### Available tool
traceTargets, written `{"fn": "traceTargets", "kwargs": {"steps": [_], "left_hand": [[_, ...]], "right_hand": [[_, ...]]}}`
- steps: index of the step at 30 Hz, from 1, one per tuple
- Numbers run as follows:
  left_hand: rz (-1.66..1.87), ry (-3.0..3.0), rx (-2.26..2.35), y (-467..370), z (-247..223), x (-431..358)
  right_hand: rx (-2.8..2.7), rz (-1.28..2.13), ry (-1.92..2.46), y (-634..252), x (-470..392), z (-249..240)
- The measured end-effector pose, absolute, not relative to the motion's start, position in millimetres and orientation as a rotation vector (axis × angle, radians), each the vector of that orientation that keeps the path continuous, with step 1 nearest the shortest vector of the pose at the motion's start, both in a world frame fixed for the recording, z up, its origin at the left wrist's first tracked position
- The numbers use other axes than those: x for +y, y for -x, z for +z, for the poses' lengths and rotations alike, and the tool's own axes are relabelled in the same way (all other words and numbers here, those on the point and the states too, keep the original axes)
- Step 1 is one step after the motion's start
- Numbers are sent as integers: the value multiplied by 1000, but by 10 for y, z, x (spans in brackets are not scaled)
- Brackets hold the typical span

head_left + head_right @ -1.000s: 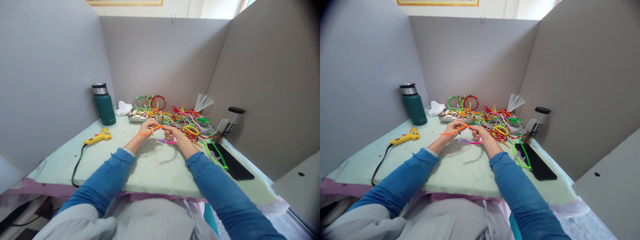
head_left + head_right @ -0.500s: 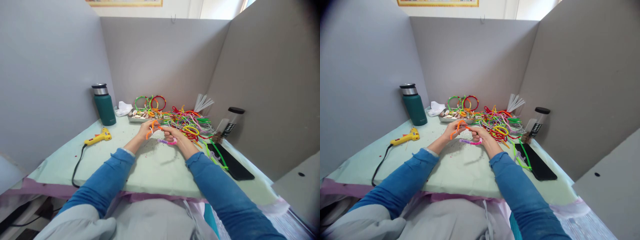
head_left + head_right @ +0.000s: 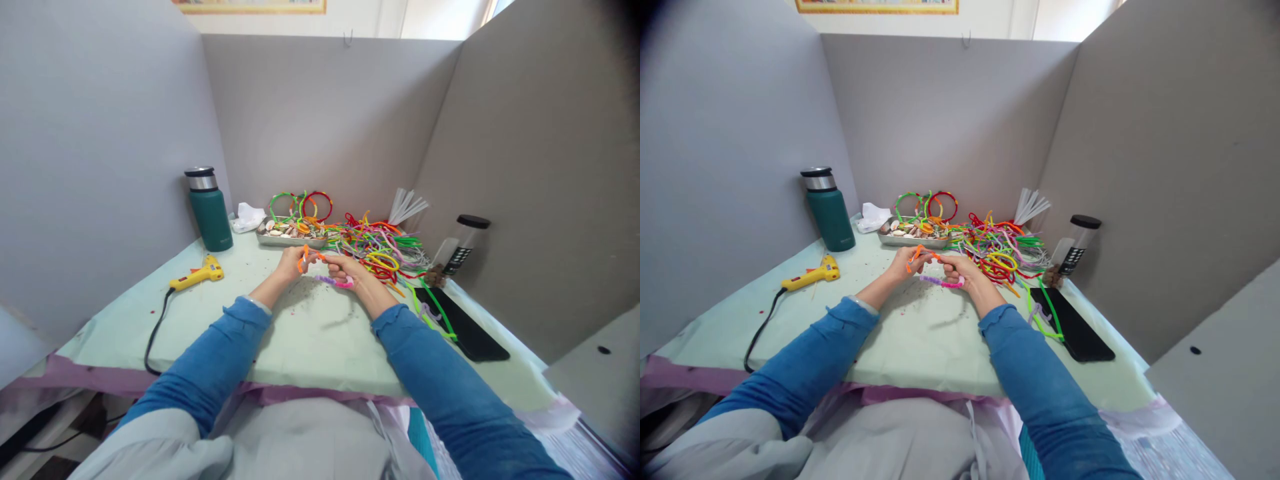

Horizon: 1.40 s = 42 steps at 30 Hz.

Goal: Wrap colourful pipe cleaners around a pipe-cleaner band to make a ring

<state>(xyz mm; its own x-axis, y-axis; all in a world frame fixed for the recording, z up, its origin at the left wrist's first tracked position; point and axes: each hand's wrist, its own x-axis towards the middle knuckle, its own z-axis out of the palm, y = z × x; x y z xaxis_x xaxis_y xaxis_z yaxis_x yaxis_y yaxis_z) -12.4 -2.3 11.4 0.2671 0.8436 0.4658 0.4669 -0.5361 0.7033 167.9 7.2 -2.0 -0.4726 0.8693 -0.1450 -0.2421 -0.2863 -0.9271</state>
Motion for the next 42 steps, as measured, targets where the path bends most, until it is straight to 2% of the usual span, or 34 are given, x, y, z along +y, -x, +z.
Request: {"fn": "traceTargets", "kwargs": {"steps": [16,24,42], "left_hand": [[1099,-2173,1321,126,56,57],[1052,-1975,1235,112,16,63],[955,-1480,988,98,-52,16]], "right_hand": [[-1207,1784,886,-1647,87,-59],[-1235,1736,895,-1625,52,-51],[-1407,1237,1037,-1546,2,-87]]}}
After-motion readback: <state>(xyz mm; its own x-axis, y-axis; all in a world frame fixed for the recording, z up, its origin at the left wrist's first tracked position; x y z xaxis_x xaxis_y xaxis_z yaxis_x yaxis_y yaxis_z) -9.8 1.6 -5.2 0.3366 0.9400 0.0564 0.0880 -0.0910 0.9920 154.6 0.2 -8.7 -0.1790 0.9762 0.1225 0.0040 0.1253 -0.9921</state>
